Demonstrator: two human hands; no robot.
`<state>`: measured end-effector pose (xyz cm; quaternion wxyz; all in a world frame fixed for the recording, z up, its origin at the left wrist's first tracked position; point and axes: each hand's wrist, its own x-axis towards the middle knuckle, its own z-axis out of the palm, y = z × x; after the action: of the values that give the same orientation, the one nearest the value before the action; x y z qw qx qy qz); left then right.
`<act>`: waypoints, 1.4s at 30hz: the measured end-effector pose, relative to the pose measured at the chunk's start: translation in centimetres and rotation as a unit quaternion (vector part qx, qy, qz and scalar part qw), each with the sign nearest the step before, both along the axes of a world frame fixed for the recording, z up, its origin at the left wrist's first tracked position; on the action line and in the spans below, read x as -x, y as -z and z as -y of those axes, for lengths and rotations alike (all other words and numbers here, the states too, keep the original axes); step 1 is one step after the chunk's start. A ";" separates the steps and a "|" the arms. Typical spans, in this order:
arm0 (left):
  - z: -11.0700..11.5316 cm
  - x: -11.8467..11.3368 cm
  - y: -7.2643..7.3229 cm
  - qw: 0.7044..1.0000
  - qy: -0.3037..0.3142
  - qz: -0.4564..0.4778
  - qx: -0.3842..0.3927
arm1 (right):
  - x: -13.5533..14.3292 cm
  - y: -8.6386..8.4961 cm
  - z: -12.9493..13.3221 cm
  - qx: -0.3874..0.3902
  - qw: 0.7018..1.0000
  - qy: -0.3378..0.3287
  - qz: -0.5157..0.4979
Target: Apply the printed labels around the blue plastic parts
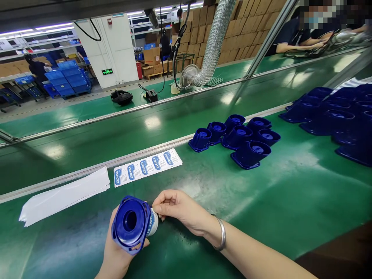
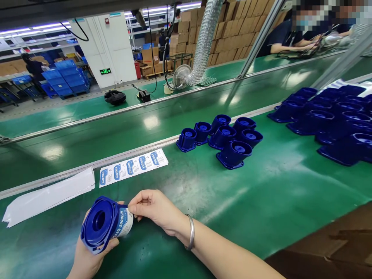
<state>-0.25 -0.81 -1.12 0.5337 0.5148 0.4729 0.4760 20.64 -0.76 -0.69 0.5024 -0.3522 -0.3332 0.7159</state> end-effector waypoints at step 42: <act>-0.7 -0.2 0.7 0.955 0.071 0.197 0.210 | 0.7 -0.1 0.7 0.019 1.000 -0.002 0.009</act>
<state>-0.01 -0.14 -1.81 0.7444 0.3195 0.4104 0.4188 19.91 -1.51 -0.55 0.4906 -0.3676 -0.3248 0.7202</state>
